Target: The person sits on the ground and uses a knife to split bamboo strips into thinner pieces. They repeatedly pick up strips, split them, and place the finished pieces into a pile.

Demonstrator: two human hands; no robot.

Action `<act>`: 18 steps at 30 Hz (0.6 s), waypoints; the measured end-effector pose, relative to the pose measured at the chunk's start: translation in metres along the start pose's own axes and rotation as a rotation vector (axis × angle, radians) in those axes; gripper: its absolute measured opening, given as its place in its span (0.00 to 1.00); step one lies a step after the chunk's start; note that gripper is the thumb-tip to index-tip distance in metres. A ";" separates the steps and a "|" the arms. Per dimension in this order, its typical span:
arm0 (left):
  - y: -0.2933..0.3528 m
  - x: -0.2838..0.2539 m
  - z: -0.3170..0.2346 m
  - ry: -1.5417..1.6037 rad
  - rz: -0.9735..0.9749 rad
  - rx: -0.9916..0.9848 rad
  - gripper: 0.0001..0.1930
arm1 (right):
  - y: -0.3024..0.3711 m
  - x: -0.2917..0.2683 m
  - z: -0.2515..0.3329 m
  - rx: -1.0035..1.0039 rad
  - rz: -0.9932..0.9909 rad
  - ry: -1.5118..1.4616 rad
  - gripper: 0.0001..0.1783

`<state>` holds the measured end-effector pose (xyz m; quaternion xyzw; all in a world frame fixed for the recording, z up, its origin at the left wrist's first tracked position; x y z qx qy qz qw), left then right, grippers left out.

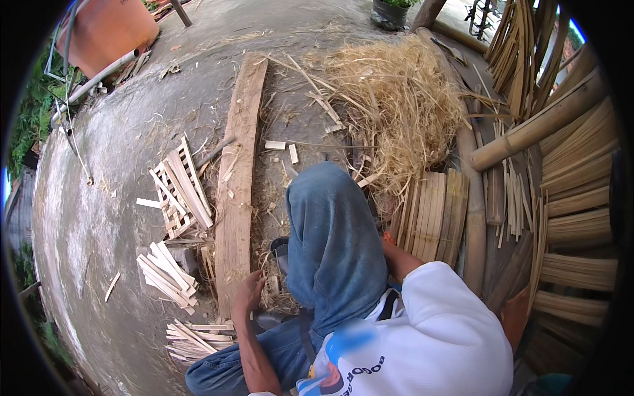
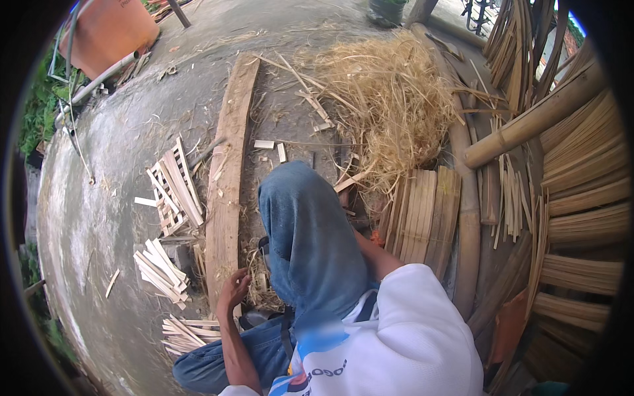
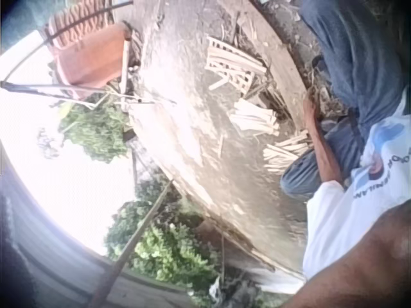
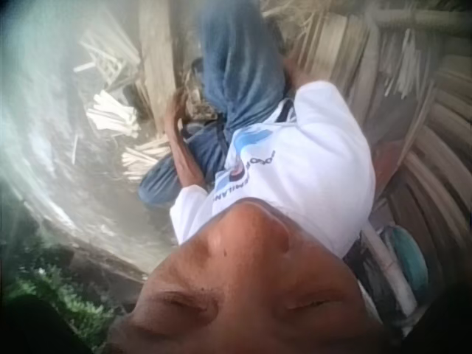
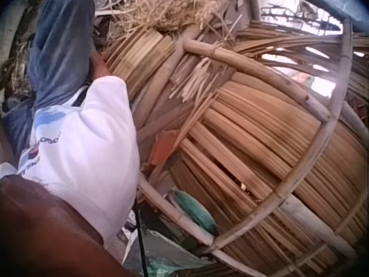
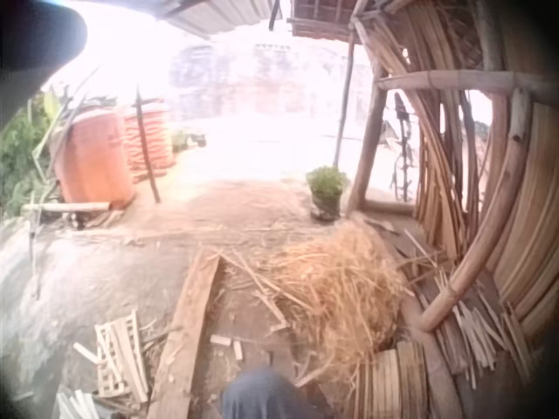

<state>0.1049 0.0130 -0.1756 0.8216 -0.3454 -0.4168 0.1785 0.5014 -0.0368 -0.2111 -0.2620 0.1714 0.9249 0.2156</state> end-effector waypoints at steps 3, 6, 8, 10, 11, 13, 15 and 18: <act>0.002 0.000 0.017 -0.070 -0.056 0.048 0.23 | -0.004 -0.010 0.002 -0.002 -0.095 0.037 0.31; 0.005 0.001 0.012 -0.140 -0.021 0.001 0.23 | -0.005 -0.031 -0.014 0.053 -0.223 0.159 0.30; 0.005 0.005 0.002 -0.115 0.034 -0.036 0.23 | -0.005 -0.042 -0.038 0.169 -0.248 0.358 0.30; -0.001 0.010 0.001 -0.049 0.082 -0.041 0.23 | -0.008 -0.039 -0.061 0.312 -0.209 0.375 0.31; -0.006 0.007 0.016 -0.071 -0.035 0.070 0.23 | -0.013 -0.031 -0.060 0.363 -0.174 0.374 0.32; -0.010 0.012 0.042 -0.072 -0.031 0.054 0.22 | -0.023 -0.021 -0.056 0.364 -0.176 0.307 0.34; -0.021 0.014 0.036 -0.065 -0.031 0.105 0.22 | -0.028 -0.027 -0.080 0.316 -0.211 0.281 0.36; -0.027 0.012 0.050 -0.013 -0.093 0.142 0.21 | -0.021 -0.034 -0.067 0.172 -0.165 0.138 0.34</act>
Point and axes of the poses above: each hand's wrist, its own y-axis away from the middle knuckle, its own x-axis out of the palm, z = x × y, the point moved 8 cm from there along -y, towards the middle knuckle, and after that the axes turned 1 degree about -y, right-handed, at the moved point
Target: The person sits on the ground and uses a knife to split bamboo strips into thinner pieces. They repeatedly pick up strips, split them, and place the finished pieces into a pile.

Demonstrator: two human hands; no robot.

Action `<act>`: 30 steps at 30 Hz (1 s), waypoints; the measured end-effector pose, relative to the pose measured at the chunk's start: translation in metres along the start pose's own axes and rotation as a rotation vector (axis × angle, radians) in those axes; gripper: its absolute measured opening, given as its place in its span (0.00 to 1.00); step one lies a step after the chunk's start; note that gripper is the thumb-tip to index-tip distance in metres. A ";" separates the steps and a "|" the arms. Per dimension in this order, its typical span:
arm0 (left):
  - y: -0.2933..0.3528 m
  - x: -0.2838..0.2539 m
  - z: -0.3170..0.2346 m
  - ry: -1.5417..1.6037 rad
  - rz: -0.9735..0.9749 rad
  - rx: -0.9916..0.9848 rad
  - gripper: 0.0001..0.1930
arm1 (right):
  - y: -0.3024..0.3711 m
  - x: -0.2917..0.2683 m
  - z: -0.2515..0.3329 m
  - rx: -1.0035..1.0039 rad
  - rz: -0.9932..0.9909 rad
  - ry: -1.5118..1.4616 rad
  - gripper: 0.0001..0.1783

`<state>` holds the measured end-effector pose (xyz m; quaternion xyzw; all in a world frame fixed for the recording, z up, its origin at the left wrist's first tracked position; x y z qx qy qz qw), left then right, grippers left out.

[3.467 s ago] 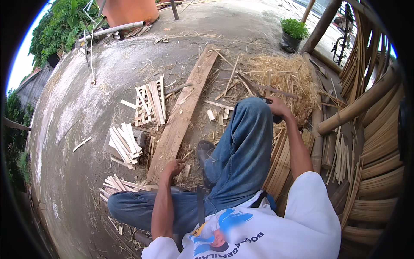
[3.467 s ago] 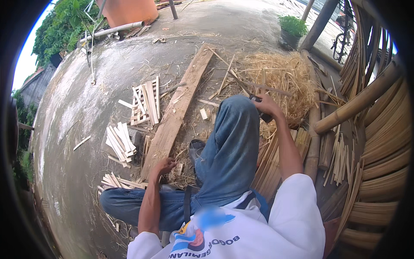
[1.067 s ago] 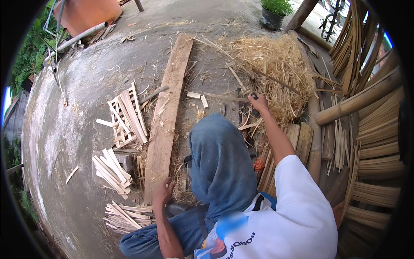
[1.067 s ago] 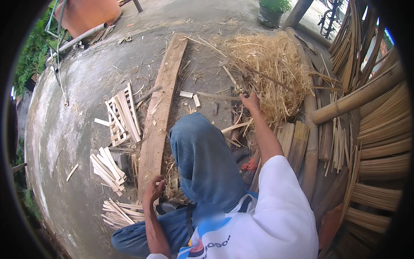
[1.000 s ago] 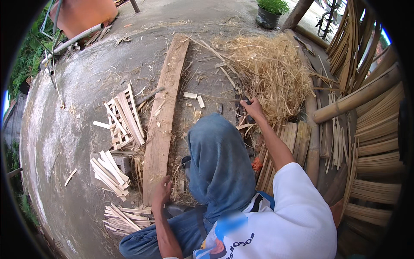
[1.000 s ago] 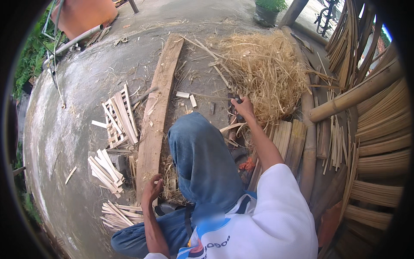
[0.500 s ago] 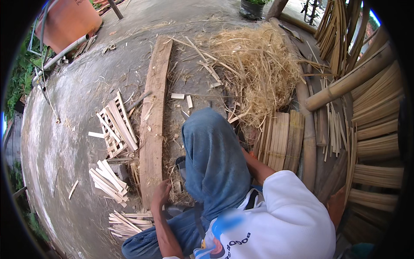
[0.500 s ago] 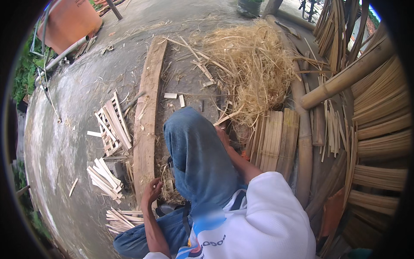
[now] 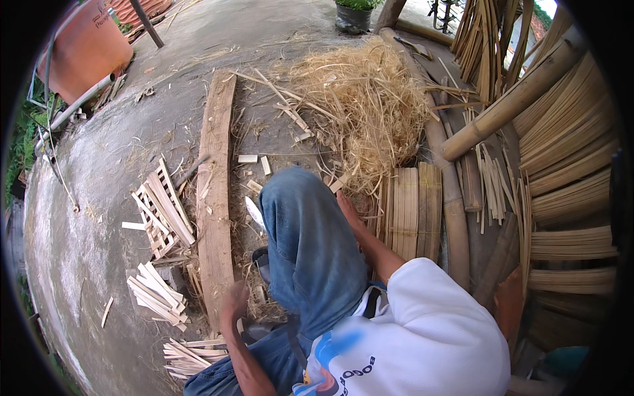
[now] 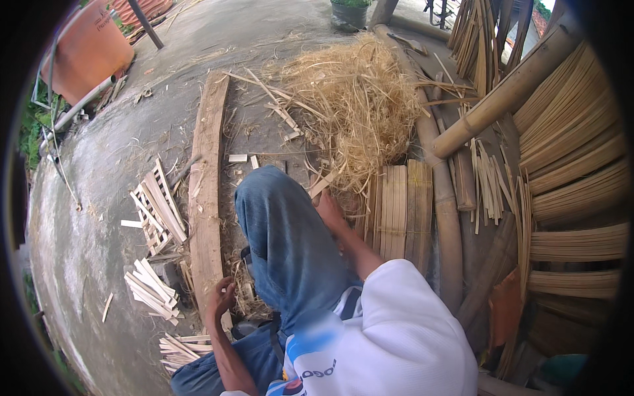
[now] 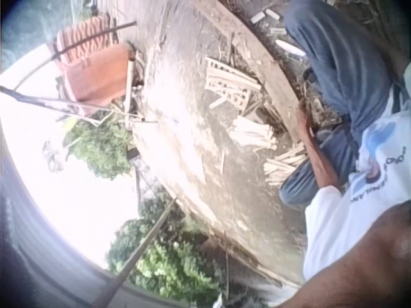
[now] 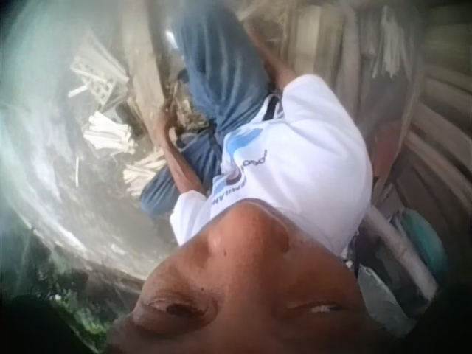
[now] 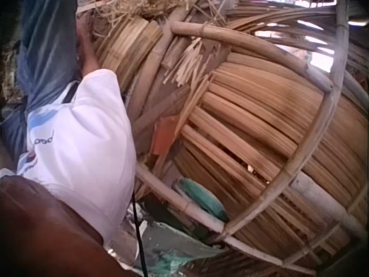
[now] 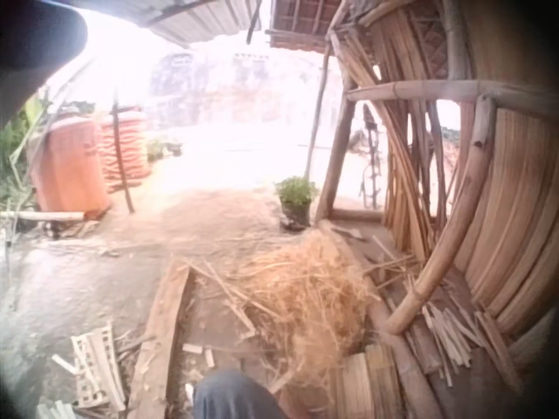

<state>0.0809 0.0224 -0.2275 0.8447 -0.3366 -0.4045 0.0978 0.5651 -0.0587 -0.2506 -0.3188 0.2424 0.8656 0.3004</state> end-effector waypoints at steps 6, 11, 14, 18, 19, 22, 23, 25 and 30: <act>-0.005 -0.016 -0.045 -0.196 0.025 0.071 0.21 | 0.086 -0.061 -0.008 0.237 0.562 -0.115 0.29; -0.026 -0.018 -0.061 0.008 0.073 0.008 0.23 | 0.151 -0.076 -0.040 0.342 0.509 -0.324 0.38; -0.032 -0.013 -0.086 0.044 0.149 -0.053 0.23 | 0.154 -0.048 -0.092 0.133 0.296 -0.356 0.37; -0.044 -0.011 -0.090 -0.005 0.134 0.025 0.22 | 0.158 -0.027 -0.092 0.067 0.334 -0.186 0.31; -0.043 -0.013 -0.089 0.001 0.126 0.024 0.22 | 0.159 -0.026 -0.082 0.002 0.344 -0.143 0.30; -0.038 -0.019 -0.079 0.014 0.102 0.009 0.22 | 0.169 -0.027 -0.062 -0.008 0.404 -0.211 0.28; -0.037 -0.017 -0.078 0.014 0.109 0.010 0.22 | 0.168 -0.023 -0.078 0.006 0.344 -0.219 0.29; -0.036 -0.014 -0.076 0.000 0.120 0.000 0.22 | 0.163 -0.005 -0.113 0.027 0.230 -0.237 0.29; -0.027 -0.019 -0.090 -0.011 0.126 0.002 0.22 | 0.148 -0.017 -0.107 -0.103 -0.121 -0.449 0.28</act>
Point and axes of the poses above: each hand's wrist, its own y-axis away from the middle knuckle, its own x-axis out of the palm, z = x × y, the point moved 8 cm from there along -y, towards the middle knuckle, and after that the axes turned 1 degree about -y, right-handed, at the moved point
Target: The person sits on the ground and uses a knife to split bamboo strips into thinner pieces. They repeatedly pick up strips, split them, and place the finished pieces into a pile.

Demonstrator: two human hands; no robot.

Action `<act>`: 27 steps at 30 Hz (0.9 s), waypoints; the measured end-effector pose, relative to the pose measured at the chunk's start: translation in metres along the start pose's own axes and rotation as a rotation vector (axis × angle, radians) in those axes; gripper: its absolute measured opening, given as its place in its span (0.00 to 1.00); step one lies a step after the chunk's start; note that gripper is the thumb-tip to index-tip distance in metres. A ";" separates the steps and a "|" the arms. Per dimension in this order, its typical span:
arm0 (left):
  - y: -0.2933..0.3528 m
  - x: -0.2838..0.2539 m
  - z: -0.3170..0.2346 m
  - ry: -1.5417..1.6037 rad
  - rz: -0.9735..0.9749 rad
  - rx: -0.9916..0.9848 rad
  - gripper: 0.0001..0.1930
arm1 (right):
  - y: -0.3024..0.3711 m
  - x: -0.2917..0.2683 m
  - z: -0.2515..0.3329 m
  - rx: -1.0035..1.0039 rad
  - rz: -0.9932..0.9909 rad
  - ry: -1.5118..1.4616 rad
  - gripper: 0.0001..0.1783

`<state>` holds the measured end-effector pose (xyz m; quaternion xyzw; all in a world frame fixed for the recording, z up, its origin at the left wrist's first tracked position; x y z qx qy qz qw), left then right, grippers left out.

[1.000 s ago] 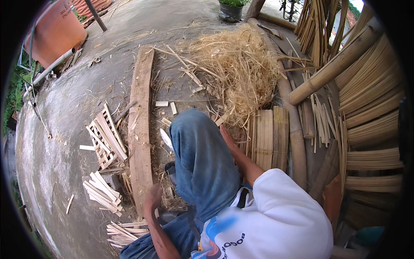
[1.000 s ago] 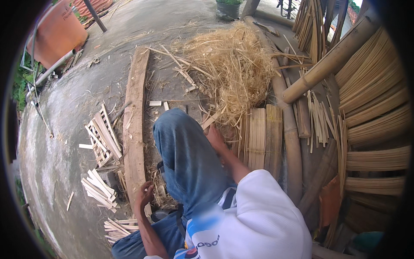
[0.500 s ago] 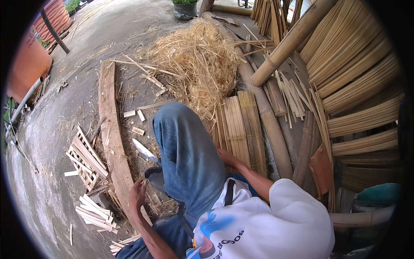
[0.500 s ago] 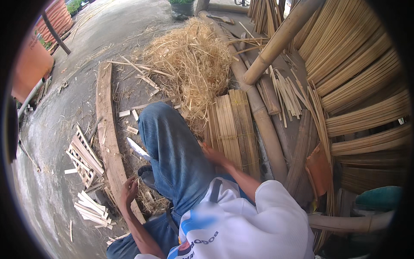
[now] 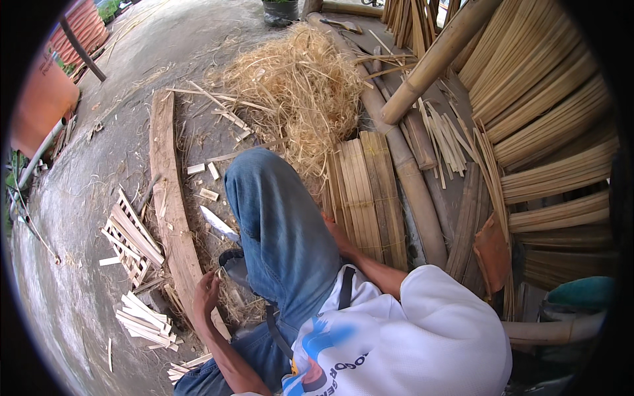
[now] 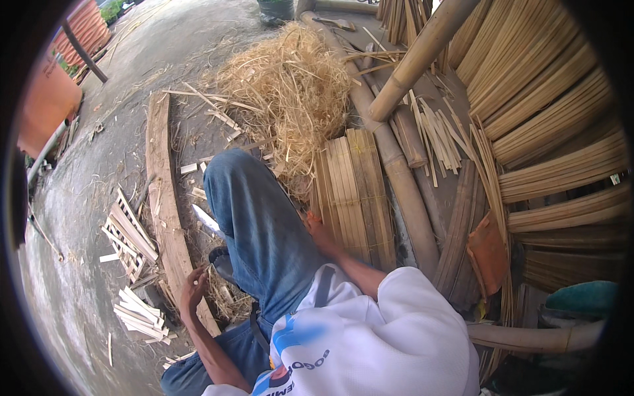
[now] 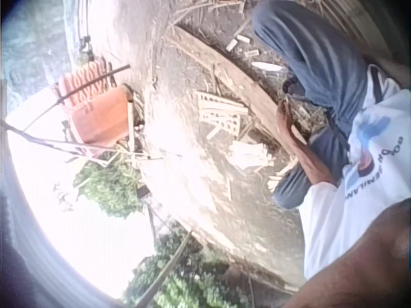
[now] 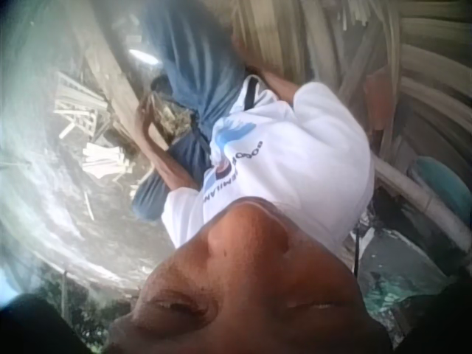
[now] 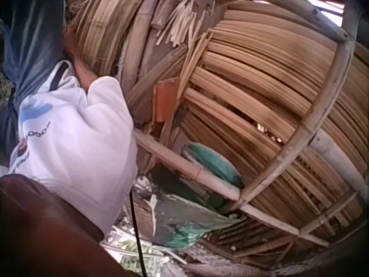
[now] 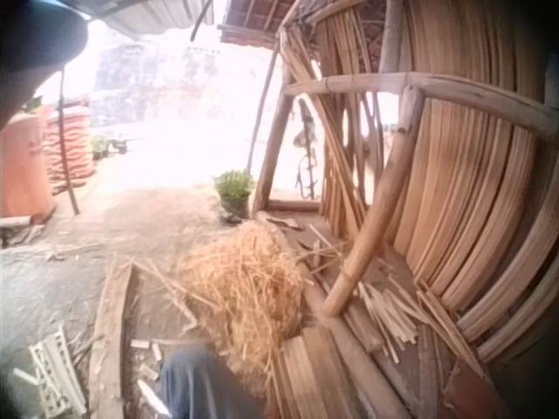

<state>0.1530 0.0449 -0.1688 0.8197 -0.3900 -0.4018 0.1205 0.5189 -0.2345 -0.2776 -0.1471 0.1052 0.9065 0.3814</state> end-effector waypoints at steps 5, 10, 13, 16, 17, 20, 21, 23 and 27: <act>0.000 -0.004 0.030 0.034 -0.045 0.002 0.23 | -0.010 -0.025 0.064 0.141 0.131 0.434 0.24; 0.006 -0.005 0.045 0.098 -0.056 -0.004 0.22 | -0.058 -0.069 0.167 0.187 0.461 0.774 0.25; 0.010 -0.008 0.024 0.104 -0.037 -0.013 0.22 | -0.078 -0.104 0.215 0.191 0.509 0.905 0.26; 0.022 -0.013 -0.005 0.105 -0.028 -0.063 0.22 | -0.098 -0.134 0.260 0.106 0.437 1.020 0.27; 0.021 -0.014 -0.003 0.130 -0.037 -0.075 0.22 | -0.104 -0.143 0.276 0.069 0.393 1.032 0.26; 0.018 -0.026 0.026 0.042 -0.144 -0.118 0.23 | -0.125 -0.152 0.335 -0.065 0.189 1.030 0.26; 0.016 -0.030 0.041 -0.011 -0.195 -0.137 0.23 | -0.129 -0.151 0.358 -0.116 0.112 1.022 0.27; 0.032 -0.052 0.057 0.005 -0.323 -0.179 0.23 | -0.143 -0.125 0.393 -0.225 0.031 0.989 0.26; 0.059 -0.109 0.051 -0.007 -0.558 -0.255 0.23 | -0.145 -0.074 0.442 -0.304 0.065 0.940 0.27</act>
Point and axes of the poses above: each hand's wrist, its own y-axis away from the middle knuckle, its own x-axis out of the palm, z = x × y, the point moved 8 cm from there along -y, towards the middle knuckle, and after that the axes turned 1 degree about -y, right-handed, at the moved point
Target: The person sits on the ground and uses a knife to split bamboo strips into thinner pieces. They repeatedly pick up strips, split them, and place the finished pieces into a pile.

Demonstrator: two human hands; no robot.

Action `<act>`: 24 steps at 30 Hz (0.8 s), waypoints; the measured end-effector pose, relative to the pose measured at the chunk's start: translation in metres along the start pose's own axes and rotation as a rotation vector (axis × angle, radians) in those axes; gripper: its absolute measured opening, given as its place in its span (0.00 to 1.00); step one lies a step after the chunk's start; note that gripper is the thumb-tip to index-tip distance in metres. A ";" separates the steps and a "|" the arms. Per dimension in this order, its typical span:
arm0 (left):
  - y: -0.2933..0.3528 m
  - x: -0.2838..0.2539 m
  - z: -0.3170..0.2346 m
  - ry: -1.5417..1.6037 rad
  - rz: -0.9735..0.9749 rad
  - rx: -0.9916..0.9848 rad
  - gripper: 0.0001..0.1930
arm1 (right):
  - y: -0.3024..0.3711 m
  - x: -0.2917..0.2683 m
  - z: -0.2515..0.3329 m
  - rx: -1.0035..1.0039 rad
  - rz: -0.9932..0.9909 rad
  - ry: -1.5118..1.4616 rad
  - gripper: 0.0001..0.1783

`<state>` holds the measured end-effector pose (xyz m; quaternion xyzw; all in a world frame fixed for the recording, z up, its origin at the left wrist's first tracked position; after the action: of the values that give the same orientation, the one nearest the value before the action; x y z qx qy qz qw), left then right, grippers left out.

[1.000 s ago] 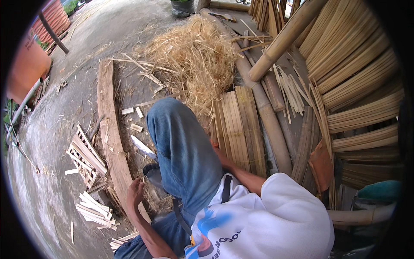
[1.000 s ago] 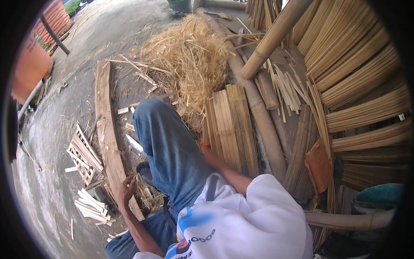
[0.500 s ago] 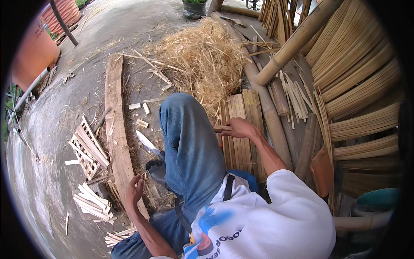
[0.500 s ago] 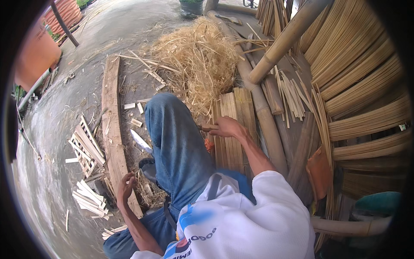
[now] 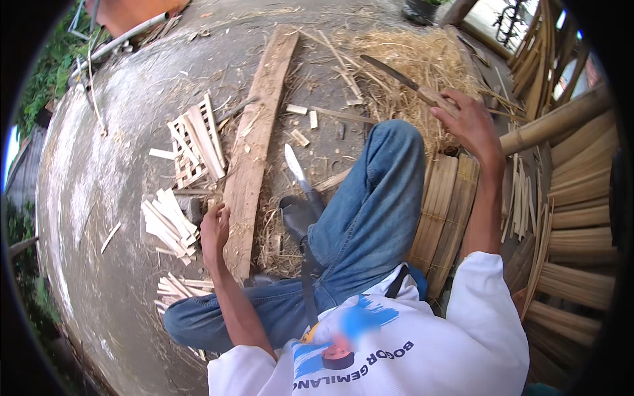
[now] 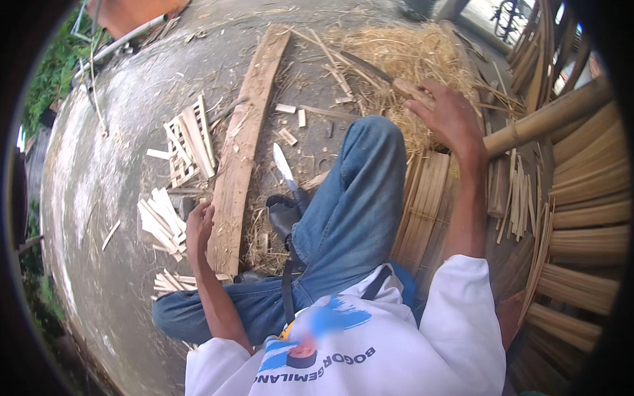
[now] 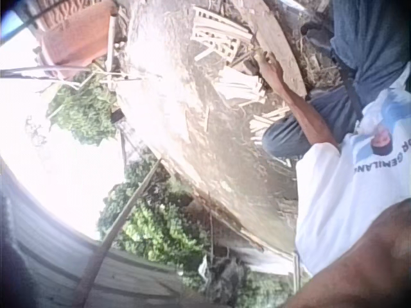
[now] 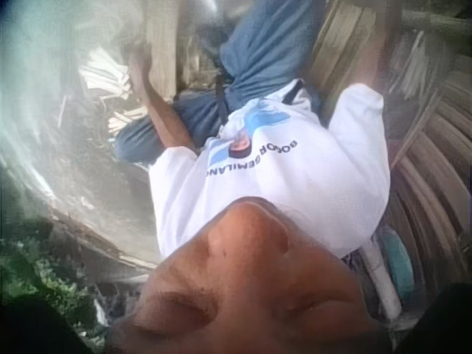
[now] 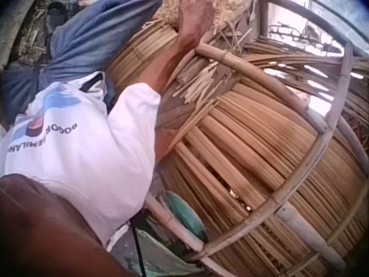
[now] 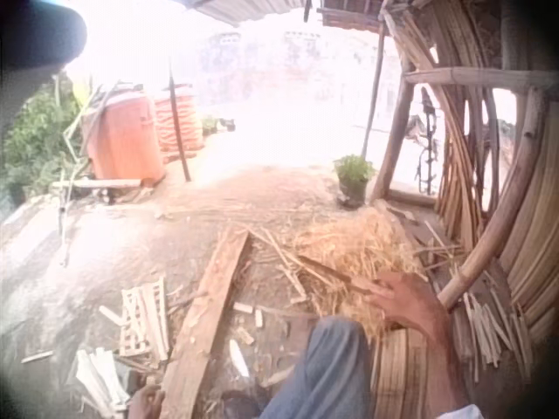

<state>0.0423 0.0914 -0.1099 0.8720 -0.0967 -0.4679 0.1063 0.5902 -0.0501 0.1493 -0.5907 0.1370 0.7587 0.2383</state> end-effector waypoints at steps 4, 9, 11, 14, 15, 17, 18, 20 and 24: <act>0.023 -0.075 -0.023 0.174 -0.240 -0.072 0.21 | 0.003 0.043 0.092 -0.331 0.284 -0.075 0.26; 0.042 -0.106 0.014 0.192 -0.368 -0.185 0.22 | 0.068 0.189 0.227 -0.883 0.813 -0.002 0.26; 0.041 -0.101 0.008 0.227 -0.349 -0.172 0.20 | 0.103 0.256 0.251 -0.935 1.041 0.014 0.24; 0.036 -0.092 0.008 0.265 -0.346 -0.148 0.18 | 0.146 0.328 0.278 -1.030 1.164 0.099 0.21; 0.035 -0.090 0.011 0.282 -0.344 -0.148 0.18 | 0.152 0.339 0.282 -1.082 1.164 0.138 0.19; 0.035 -0.090 0.009 0.322 -0.335 -0.145 0.18 | 0.131 0.342 0.283 -0.988 1.163 0.159 0.20; 0.037 -0.091 0.007 0.329 -0.326 -0.160 0.18 | 0.117 0.344 0.282 -0.940 1.162 0.170 0.21; 0.038 -0.096 0.002 0.343 -0.310 -0.186 0.19 | 0.083 0.345 0.273 -0.917 1.108 0.130 0.22; 0.038 -0.096 -0.002 0.330 -0.305 -0.161 0.19 | 0.014 0.330 0.244 -0.748 1.049 0.136 0.23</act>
<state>-0.0113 0.0804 -0.0221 0.9298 0.0926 -0.3361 0.1180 0.3182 0.1230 -0.1043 -0.5351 0.1485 0.7318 -0.3951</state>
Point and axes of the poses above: each hand's wrist, its own y-axis away from the middle knuckle, its own x-axis out of the palm, z = x × y, the point moved 8 cm from there along -y, towards the middle knuckle, and after that the axes turned 1 degree about -y, right-handed, at the moved point
